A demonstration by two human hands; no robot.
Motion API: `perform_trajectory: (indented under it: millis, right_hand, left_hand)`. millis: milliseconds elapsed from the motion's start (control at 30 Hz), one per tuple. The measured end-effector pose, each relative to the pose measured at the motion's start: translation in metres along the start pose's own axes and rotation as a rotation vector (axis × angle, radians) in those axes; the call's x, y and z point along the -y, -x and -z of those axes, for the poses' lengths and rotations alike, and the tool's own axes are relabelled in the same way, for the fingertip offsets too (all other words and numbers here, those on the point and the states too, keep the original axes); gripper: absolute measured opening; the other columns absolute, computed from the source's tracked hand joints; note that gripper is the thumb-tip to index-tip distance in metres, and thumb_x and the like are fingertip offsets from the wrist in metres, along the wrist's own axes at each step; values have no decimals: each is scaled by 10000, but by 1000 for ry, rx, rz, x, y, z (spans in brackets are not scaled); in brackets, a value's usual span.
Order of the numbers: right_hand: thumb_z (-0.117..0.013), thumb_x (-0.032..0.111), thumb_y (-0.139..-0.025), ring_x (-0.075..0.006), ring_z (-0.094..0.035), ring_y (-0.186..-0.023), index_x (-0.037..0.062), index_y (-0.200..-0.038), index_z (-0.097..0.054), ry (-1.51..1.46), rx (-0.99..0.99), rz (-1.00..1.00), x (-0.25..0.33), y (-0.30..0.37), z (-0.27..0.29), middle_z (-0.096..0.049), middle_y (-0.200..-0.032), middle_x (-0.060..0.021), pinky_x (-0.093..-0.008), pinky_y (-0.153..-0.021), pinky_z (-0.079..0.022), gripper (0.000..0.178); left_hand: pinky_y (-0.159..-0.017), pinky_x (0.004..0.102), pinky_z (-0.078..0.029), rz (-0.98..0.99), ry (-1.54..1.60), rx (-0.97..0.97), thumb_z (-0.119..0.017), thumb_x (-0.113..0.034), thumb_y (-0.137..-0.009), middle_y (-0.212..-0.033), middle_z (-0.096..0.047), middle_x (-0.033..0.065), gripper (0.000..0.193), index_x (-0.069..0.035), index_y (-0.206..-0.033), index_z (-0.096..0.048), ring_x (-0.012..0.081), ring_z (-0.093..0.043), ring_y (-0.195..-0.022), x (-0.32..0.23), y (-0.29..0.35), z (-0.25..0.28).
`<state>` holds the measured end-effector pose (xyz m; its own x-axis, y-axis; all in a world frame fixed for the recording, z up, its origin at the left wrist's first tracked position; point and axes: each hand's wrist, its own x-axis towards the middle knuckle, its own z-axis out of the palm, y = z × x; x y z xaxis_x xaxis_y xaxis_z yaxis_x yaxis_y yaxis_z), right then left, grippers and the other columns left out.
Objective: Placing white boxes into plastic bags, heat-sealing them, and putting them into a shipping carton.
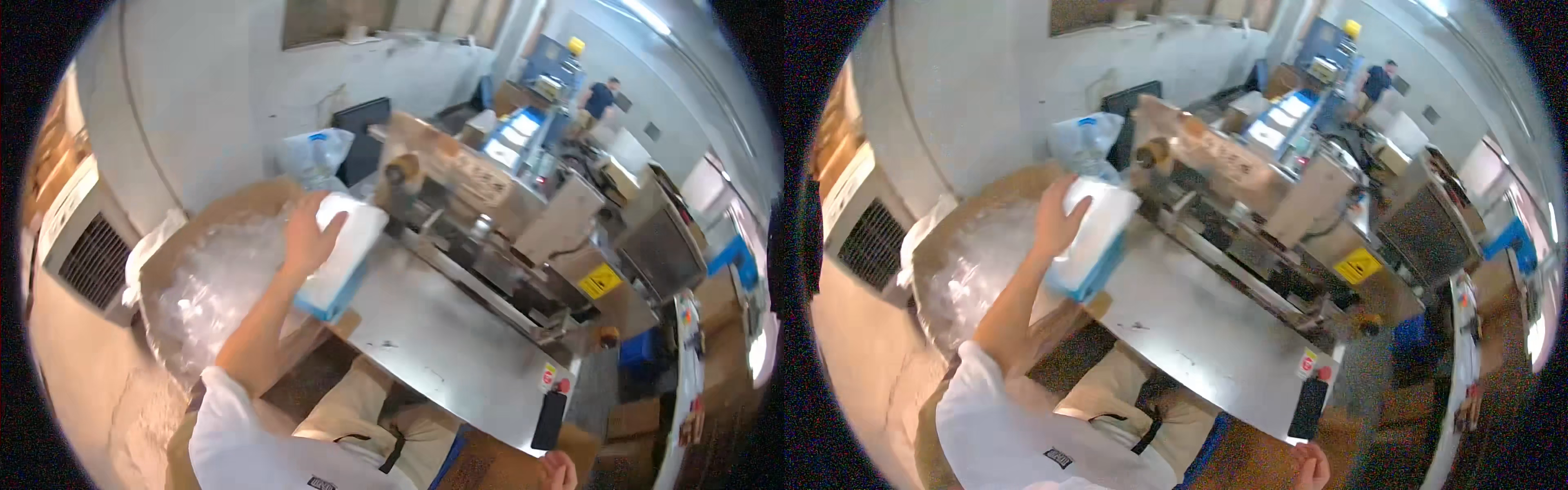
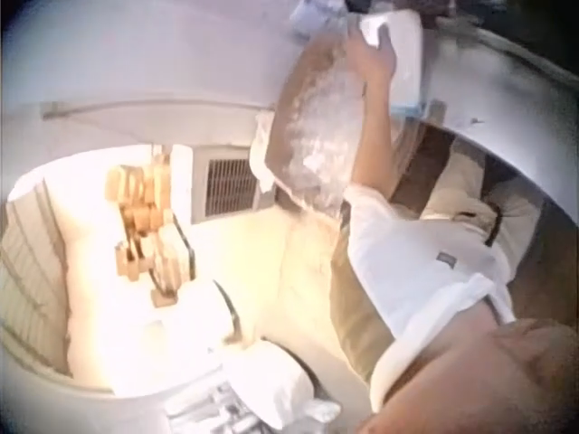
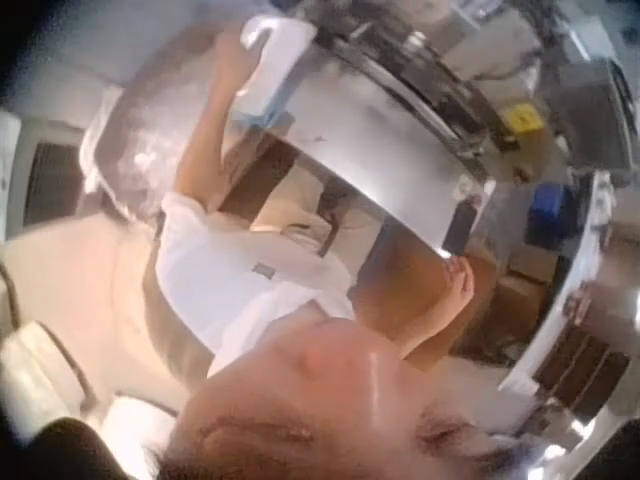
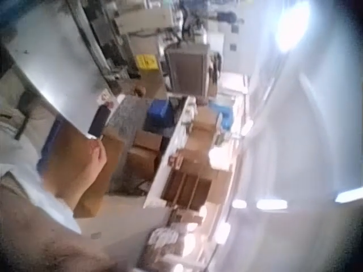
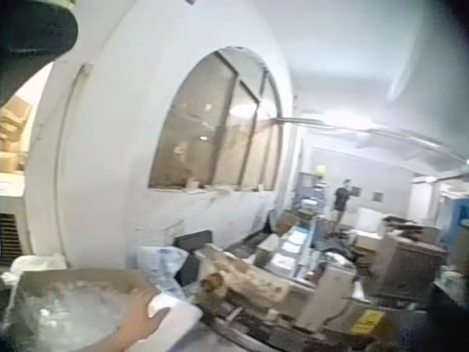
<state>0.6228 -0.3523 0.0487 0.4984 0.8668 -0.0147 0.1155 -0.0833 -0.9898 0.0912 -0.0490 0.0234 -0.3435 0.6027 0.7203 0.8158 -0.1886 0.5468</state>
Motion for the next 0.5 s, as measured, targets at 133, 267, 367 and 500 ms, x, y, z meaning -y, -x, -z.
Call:
perform_trajectory:
  millis: [133, 267, 367, 500]
  right_hand:
    - [-603, 274, -1018, -356, -653, -1103, -106, -1306, -550, -18, 90, -19, -7, -2, -34, -641, -1195, -264, -442, -972, -540, 480]
    - [-602, 194, -1015, -329, -661, -1074, -111, -1290, -555, -80, 133, -32, -5, -9, -54, -647, -1186, -244, -418, -964, -542, 413]
    - [-613, 161, -1008, -309, -665, -1062, -108, -1278, -567, -75, 215, 7, -10, -16, -58, -659, -1170, -221, -406, -957, -543, 384]
    - [-626, 126, -997, -282, -666, -1066, -103, -1261, -588, -51, 291, 18, -5, -14, -68, -671, -1158, -202, -398, -960, -538, 352]
  left_hand:
    - [-914, 453, -500, 151, -143, 262, -838, -353, -746, -1133, -652, 257, 583, -2, -1146, -601, 387, -637, -1074, 76, 3, 8]
    - [-825, 460, -529, 231, -74, 218, -814, -302, -781, -1010, -702, 228, 532, -2, -1156, -585, 388, -685, -949, 113, 4, -5]
    - [-773, 455, -544, 367, 139, 70, -805, -256, -792, -975, -709, 227, 489, -4, -1150, -587, 403, -691, -900, 118, 5, -10]
    - [-715, 404, -554, 327, 212, 51, -790, -188, -807, -859, -719, 179, 393, 12, -1090, -604, 312, -708, -801, 107, 4, -2]
